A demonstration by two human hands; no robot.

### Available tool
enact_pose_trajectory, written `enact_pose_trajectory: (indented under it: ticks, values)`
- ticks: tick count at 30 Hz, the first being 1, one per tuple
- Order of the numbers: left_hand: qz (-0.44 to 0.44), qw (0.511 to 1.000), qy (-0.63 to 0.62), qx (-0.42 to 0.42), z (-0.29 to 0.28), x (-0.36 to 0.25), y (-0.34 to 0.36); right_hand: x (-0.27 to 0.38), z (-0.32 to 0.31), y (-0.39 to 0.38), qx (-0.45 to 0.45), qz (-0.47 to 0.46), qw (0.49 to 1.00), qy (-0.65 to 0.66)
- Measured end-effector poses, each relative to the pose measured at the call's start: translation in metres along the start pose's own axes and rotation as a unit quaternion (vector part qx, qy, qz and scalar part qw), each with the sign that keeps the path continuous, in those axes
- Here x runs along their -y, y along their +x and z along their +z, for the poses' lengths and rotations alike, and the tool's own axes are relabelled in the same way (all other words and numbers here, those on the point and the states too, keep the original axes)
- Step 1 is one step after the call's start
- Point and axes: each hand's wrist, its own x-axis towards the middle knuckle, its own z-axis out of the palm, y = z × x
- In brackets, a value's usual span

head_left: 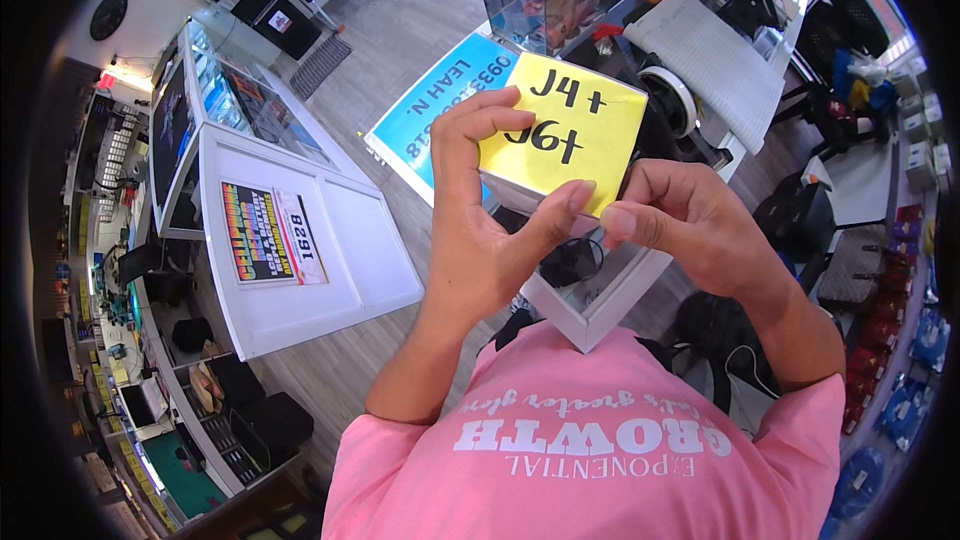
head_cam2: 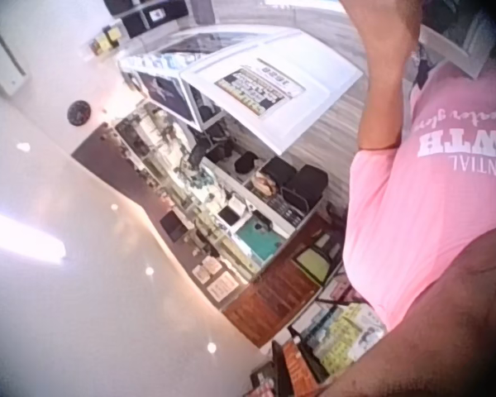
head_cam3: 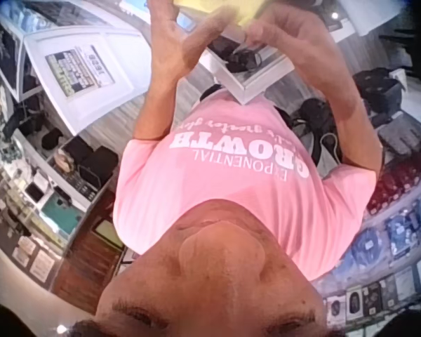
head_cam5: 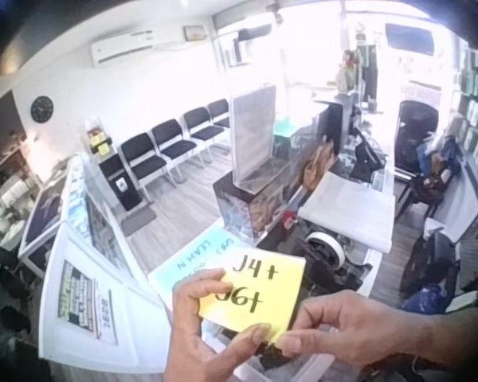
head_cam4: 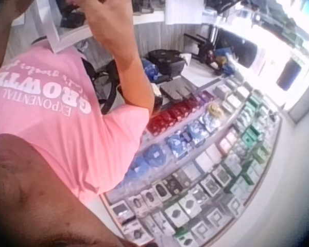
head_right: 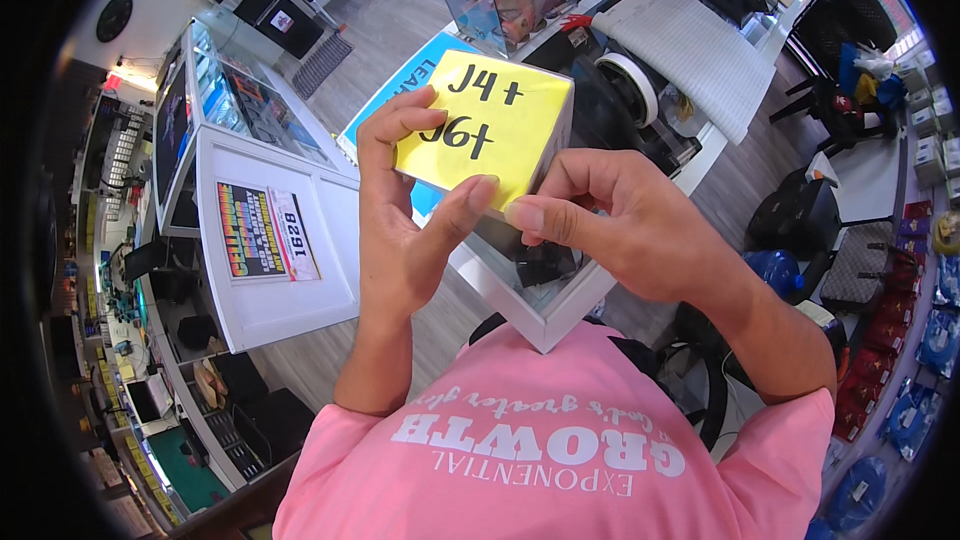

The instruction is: The person retrieves a small white box from a shelf, removes a yellow sticky note, and walks to a counter. They place the box on the counter, then repeatedly peel, fold, and reapply the sticky note to the box while inspecting it. Finally, they return the box to the shelf.

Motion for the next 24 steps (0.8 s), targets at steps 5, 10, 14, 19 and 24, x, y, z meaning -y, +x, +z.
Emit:
enact_pose_trajectory:
  ticks: [5, 10, 14, 19, 24]
  values:
    - [-0.026, 0.999, -0.029, -0.001, -0.001, -0.001, -0.001, 0.003, 0.001, 0.001, 0.001, -0.003, 1.0, -0.008]
    - [-0.054, 0.987, -0.148, 0.021, -0.011, 0.005, 0.002, -0.001, 0.0, 0.002, 0.002, -0.007, 1.0, -0.015]
    - [0.024, 0.992, -0.112, 0.049, -0.025, 0.026, 0.008, -0.001, 0.0, 0.003, 0.002, -0.008, 1.0, -0.02]
    - [0.151, 0.986, -0.042, 0.056, -0.027, 0.053, 0.018, -0.002, -0.001, 0.002, 0.0, -0.003, 1.0, -0.006]
    - [0.161, 0.987, -0.012, 0.025, -0.014, 0.044, 0.019, -0.003, -0.002, 0.002, 0.005, -0.01, 1.0, 0.003]
